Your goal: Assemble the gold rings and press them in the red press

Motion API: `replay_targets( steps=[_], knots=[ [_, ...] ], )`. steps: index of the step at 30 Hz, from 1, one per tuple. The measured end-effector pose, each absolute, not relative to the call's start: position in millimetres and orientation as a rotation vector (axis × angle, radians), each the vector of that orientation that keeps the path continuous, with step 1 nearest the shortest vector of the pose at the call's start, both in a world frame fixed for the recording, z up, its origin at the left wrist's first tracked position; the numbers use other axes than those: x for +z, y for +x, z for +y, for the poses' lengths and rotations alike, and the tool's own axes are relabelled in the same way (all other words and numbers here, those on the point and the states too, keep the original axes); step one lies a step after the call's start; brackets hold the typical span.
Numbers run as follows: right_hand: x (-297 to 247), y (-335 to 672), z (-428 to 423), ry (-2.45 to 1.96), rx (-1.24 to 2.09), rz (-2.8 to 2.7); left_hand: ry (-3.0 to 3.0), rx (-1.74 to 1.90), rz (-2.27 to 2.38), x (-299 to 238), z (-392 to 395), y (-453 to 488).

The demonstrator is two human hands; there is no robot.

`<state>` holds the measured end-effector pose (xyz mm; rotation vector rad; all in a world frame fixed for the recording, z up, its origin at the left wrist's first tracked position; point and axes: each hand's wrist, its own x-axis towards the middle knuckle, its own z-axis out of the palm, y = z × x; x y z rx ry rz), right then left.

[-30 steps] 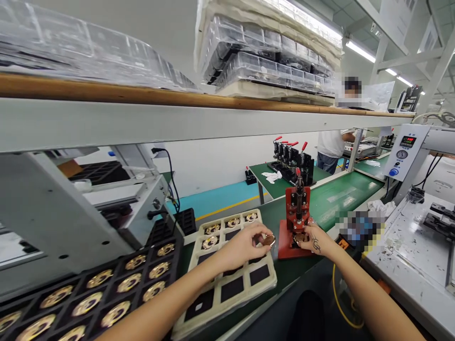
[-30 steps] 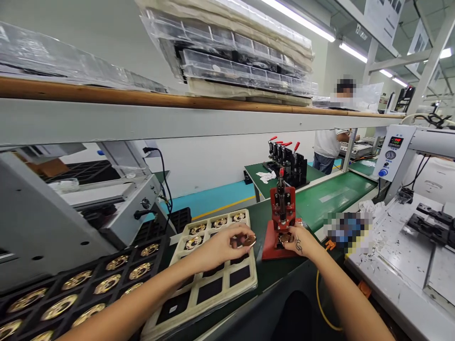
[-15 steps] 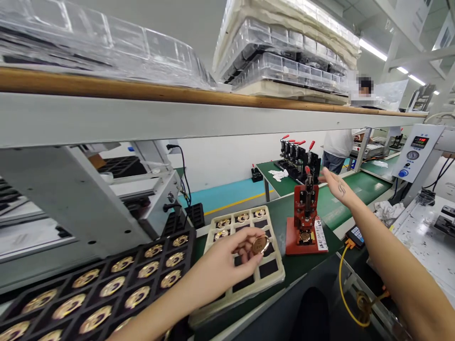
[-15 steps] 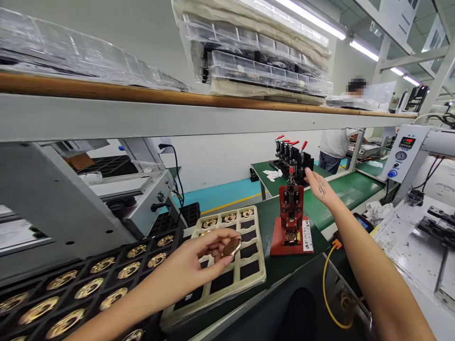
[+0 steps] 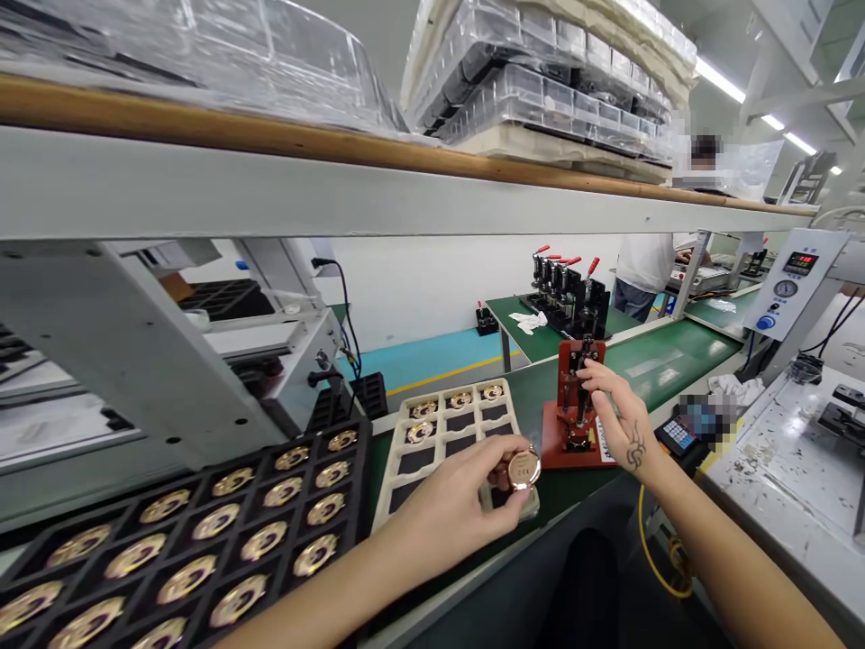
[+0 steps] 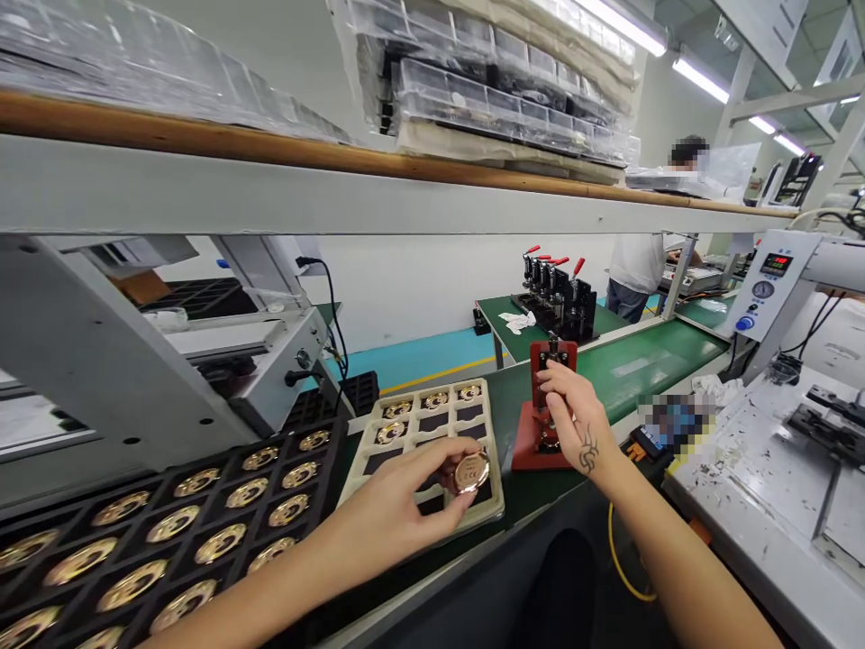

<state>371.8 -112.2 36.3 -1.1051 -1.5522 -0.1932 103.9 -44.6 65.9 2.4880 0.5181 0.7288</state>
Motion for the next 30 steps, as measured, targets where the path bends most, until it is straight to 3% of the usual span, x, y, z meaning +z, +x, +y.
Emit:
replay_targets(
  steps=[7, 14, 18, 25, 30],
  knots=[
    [29, 352, -149, -1.299, -0.164, -1.362, 2.614, 0.714, 0.436, 62, -63, 122],
    [7, 315, -183, -1.271, 0.741, -1.239, 2.784, 0.794, 0.268, 55, -77, 130],
    [10, 312, -194, -1.178, 0.830, -1.166, 2.635, 0.724, 0.272, 63, -87, 133],
    [-3, 303, -225, -1.303, 0.825, -1.299, 1.640, 0.517, 0.453, 38, -118, 113],
    [-66, 310, -246, -1.491, 0.936, -1.349, 1.814, 0.765, 0.826, 17, -105, 28]
  ],
)
